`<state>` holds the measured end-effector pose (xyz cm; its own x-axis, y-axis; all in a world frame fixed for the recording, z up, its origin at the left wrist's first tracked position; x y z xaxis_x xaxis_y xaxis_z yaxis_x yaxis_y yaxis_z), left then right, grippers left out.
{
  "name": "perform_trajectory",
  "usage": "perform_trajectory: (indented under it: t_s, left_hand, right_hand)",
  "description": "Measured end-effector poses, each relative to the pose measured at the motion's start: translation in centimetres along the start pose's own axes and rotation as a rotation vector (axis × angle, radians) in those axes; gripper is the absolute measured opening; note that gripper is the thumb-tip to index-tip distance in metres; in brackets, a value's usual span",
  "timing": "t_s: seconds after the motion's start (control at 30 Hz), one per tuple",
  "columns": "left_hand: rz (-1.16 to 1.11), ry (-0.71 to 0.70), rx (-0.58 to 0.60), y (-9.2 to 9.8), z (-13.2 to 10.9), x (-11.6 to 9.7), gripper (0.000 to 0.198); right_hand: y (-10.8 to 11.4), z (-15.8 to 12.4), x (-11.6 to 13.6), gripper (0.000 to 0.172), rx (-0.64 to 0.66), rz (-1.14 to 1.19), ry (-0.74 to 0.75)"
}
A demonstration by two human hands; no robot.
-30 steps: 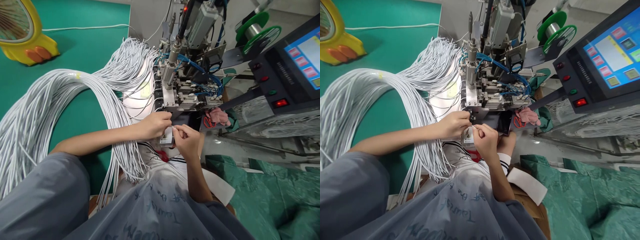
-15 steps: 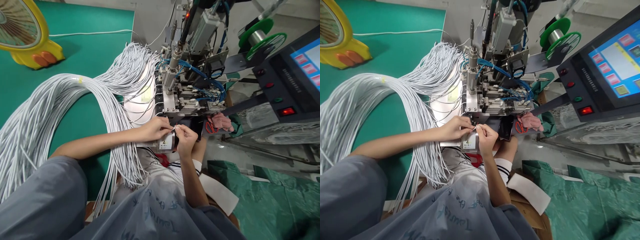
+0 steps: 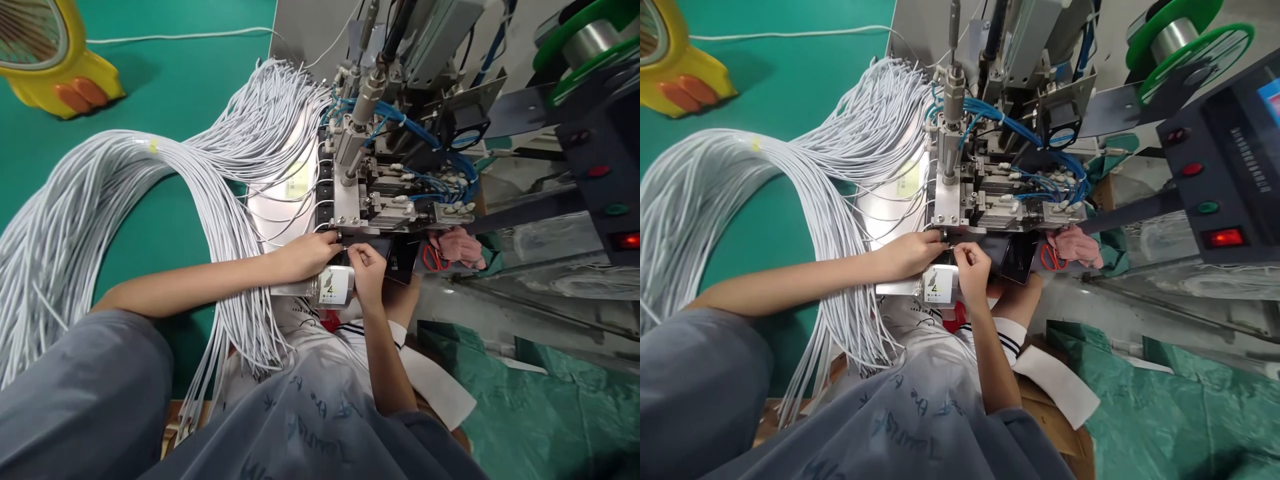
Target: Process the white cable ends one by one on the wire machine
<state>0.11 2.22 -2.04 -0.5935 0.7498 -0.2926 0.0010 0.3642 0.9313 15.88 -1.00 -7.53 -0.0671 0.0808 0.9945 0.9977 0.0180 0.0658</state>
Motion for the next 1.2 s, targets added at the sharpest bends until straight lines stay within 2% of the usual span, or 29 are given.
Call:
perform_trajectory:
  t_s: [0.17,0.47,0.63,1.07,1.2]
  left_hand:
    - [0.033,-0.028,-0.009,0.0,0.0,-0.1,0.029]
    - [0.086,0.009,0.040,0.4,-0.1,-0.1,0.029]
    - [0.187,-0.011,0.075,0.5,-0.2,-0.5,0.028]
    - [0.217,-0.023,0.081,0.6,-0.2,-0.5,0.025]
    - [0.198,-0.021,0.062,0.6,-0.4,-0.6,0.027]
  right_hand:
    - [0.3,0.1,-0.1,0.012,0.046,-0.011,-0.021]
    - [0.8,0.7,-0.2,0.010,0.140,0.087,-0.127]
    - [0.8,1.0,-0.3,0.012,0.210,0.160,-0.164]
    - [0.4,1.3,0.4,0.019,0.107,0.049,-0.088]
    - [0.4,1.4,-0.4,0.022,0.196,0.137,-0.169]
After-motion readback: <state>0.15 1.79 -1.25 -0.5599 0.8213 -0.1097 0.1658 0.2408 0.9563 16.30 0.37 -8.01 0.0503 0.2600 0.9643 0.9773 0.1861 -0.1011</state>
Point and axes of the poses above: each hand's wrist, its own z-axis towards the middle knuckle, its own y-axis out of the back of the hand, x = y × z, the point moved 1 cm from there along z, towards the middle knuckle, and after that the axes turned 14 degrees about x, right-handed, at the moved point
